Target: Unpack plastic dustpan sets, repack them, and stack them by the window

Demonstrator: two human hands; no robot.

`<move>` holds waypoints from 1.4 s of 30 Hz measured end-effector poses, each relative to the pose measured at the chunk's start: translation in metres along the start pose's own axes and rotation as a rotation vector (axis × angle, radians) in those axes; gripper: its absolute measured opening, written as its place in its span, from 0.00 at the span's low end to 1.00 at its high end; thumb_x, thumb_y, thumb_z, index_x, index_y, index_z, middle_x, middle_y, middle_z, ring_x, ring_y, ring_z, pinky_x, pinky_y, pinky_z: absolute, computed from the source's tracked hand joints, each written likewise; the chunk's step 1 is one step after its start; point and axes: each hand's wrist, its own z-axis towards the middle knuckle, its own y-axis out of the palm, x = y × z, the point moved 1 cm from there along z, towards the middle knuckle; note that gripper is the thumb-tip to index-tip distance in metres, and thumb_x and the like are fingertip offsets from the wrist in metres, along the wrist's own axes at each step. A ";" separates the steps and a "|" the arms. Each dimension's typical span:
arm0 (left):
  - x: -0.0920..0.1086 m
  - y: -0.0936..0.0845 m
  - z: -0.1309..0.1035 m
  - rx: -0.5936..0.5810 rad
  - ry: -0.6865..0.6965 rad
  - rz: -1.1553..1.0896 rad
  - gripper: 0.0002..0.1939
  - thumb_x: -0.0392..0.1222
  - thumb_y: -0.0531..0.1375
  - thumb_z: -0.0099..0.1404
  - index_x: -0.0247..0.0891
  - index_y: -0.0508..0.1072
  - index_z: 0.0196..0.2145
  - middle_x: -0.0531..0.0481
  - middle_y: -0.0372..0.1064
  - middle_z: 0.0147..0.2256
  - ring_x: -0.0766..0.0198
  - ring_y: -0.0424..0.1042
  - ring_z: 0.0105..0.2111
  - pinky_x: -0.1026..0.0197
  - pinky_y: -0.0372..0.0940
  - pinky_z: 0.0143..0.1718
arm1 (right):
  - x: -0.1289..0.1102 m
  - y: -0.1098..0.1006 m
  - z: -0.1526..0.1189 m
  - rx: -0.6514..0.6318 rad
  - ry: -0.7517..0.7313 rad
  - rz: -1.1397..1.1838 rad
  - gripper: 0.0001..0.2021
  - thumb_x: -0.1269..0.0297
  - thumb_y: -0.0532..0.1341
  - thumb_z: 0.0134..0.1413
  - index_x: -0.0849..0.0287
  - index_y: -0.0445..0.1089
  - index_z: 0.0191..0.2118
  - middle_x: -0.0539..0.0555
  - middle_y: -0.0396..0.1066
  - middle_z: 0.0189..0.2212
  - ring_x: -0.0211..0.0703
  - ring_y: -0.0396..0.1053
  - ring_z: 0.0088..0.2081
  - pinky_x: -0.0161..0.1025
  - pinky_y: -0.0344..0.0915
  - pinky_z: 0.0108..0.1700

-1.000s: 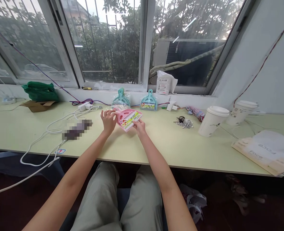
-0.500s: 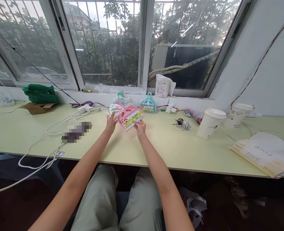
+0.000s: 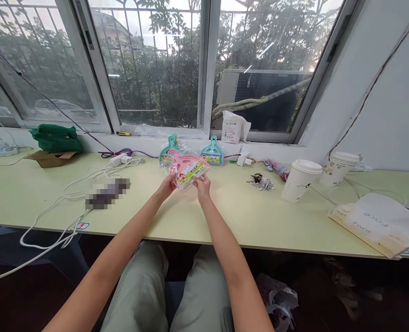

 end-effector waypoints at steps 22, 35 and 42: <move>0.052 0.063 -0.015 0.199 0.509 1.683 0.09 0.45 0.59 0.62 0.40 0.70 0.38 0.42 0.68 0.42 0.50 0.64 0.49 0.53 0.60 0.47 | 0.004 -0.001 0.001 -0.009 -0.061 -0.040 0.20 0.69 0.68 0.37 0.59 0.68 0.42 0.51 0.76 0.34 0.39 0.74 0.35 0.39 0.73 0.41; 0.027 0.068 -0.013 0.250 0.521 1.432 0.13 0.35 0.55 0.61 0.40 0.64 0.44 0.41 0.67 0.37 0.46 0.66 0.44 0.52 0.60 0.42 | 0.006 -0.002 0.002 -0.004 -0.033 -0.029 0.20 0.69 0.68 0.38 0.59 0.68 0.42 0.51 0.76 0.33 0.38 0.74 0.35 0.39 0.73 0.42; 0.021 0.068 -0.012 0.093 0.620 1.514 0.13 0.39 0.55 0.63 0.41 0.68 0.46 0.39 0.64 0.42 0.45 0.61 0.49 0.47 0.51 0.53 | 0.002 -0.003 0.001 0.034 -0.024 0.000 0.18 0.72 0.66 0.38 0.59 0.68 0.41 0.50 0.75 0.33 0.38 0.74 0.34 0.37 0.73 0.41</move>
